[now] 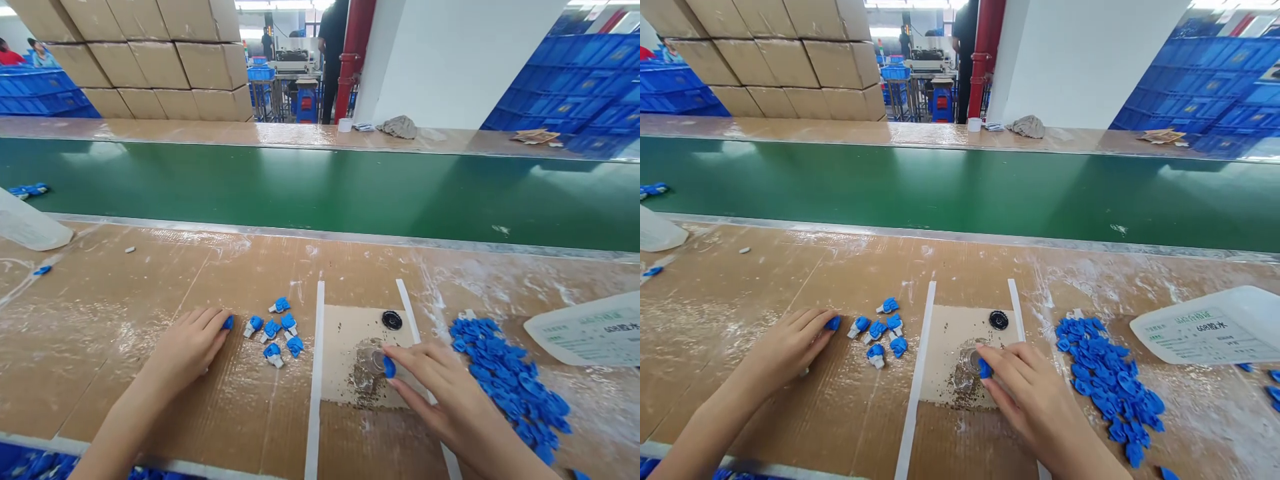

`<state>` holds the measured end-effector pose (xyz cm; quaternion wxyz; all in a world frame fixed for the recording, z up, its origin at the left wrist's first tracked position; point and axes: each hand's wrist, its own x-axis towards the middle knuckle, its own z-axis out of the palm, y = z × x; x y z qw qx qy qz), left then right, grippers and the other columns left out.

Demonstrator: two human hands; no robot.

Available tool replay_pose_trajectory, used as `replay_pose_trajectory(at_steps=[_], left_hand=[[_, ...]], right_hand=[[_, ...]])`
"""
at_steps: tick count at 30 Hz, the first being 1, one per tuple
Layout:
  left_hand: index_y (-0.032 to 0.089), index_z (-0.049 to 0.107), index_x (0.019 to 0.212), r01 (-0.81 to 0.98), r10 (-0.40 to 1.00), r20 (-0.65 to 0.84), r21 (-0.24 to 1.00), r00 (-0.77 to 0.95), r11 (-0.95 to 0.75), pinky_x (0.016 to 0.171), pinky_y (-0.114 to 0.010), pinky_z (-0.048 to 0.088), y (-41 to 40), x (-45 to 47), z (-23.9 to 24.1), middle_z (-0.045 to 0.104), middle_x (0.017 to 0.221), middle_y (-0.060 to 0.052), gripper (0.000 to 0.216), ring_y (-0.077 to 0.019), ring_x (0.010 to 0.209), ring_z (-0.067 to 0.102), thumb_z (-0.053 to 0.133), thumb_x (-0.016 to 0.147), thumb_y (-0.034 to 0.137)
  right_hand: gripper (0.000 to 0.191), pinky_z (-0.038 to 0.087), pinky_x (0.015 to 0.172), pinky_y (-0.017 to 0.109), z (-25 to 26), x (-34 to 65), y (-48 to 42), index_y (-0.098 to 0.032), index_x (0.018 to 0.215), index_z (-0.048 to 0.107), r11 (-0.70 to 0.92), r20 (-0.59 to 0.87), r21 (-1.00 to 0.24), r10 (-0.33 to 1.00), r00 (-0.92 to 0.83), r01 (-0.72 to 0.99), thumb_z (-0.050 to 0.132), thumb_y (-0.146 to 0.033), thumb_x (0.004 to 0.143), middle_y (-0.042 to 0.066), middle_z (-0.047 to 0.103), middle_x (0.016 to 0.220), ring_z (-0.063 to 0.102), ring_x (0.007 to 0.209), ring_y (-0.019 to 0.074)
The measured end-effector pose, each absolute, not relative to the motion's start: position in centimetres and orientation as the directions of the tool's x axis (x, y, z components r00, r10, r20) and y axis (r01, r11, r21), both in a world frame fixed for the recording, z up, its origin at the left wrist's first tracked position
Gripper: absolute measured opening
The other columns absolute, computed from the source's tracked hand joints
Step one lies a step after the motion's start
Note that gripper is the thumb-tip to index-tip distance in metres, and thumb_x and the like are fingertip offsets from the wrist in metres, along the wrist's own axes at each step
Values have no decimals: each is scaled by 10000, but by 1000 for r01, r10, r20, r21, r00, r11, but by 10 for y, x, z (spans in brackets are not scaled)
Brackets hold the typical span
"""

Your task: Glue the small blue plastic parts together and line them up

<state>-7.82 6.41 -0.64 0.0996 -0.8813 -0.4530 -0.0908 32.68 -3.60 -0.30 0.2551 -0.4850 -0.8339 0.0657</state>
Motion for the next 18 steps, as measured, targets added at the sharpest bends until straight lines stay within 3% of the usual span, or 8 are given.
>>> replay_pose_trajectory(at_steps=[3, 6, 8, 10, 11, 13, 15, 18], left_hand=[[149, 640, 1026, 838, 776, 356, -37, 521, -545, 808, -409, 515, 57, -71, 3, 718, 969, -122, 265, -277, 896, 665, 451, 919, 299], [182, 643, 1062, 837, 843, 469, 325, 261, -440, 834, -371, 529, 31, -43, 8, 717, 996, -93, 245, -238, 905, 668, 563, 872, 313], [236, 671, 1055, 673, 947, 313, 687, 65, -273, 744, -305, 552, 6, -12, 8, 727, 955, -46, 250, -197, 832, 676, 642, 823, 325], [263, 706, 1040, 336, 999, 31, 941, 36, -42, 761, -291, 562, -18, 23, 5, 741, 959, -41, 259, -189, 847, 690, 686, 793, 338], [258, 718, 1042, 162, 989, -132, 980, 72, 119, 795, -301, 561, -28, 41, 4, 748, 953, -50, 276, -192, 859, 694, 706, 779, 343], [256, 719, 1069, -153, 925, -335, 919, 177, 362, 774, -287, 556, -43, 71, 1, 755, 936, -58, 329, -186, 835, 701, 737, 760, 364], [256, 697, 1103, -351, 877, -404, 806, 261, 476, 680, -249, 539, -51, 93, 0, 752, 886, -49, 398, -166, 773, 696, 774, 729, 370], [213, 693, 991, -451, 861, -405, 735, 308, 507, 622, -209, 513, -54, 107, 4, 740, 845, -42, 339, -126, 710, 658, 805, 703, 352]], right_hand=[[362, 506, 694, 343, -3, 321, -30, -212, 1284, 547, 545, 376, -315, 824, -425, 777, 516, -172, 926, 55, 686, 889, 609, 808, 216], [342, 525, 684, 342, -2, 316, -29, -232, 1249, 586, 536, 381, -374, 833, -402, 757, 526, -178, 917, 51, 691, 875, 620, 796, 213], [344, 559, 729, 343, -1, 311, -34, -262, 1242, 587, 468, 372, -522, 877, -303, 713, 568, -201, 904, 45, 703, 941, 646, 851, 206], [357, 586, 782, 319, -3, 303, -43, -302, 1230, 585, 351, 338, -733, 931, -136, 583, 619, -227, 883, 30, 715, 1016, 673, 915, 188], [360, 593, 797, 298, -4, 299, -48, -319, 1222, 586, 293, 301, -833, 952, -59, 470, 636, -233, 876, 23, 719, 1044, 684, 939, 179], [353, 599, 804, 268, -8, 291, -56, -329, 1203, 600, 204, 215, -961, 976, 37, 186, 659, -234, 867, 26, 729, 1055, 701, 952, 176], [335, 604, 801, 276, -11, 283, -63, -313, 1183, 619, 125, 121, -990, 991, 50, -68, 677, -243, 861, 52, 731, 1057, 705, 958, 200], [341, 606, 812, 331, -15, 273, -68, -291, 1170, 627, 27, 21, -964, 999, 26, -264, 708, -298, 839, 86, 729, 1052, 705, 955, 236]])
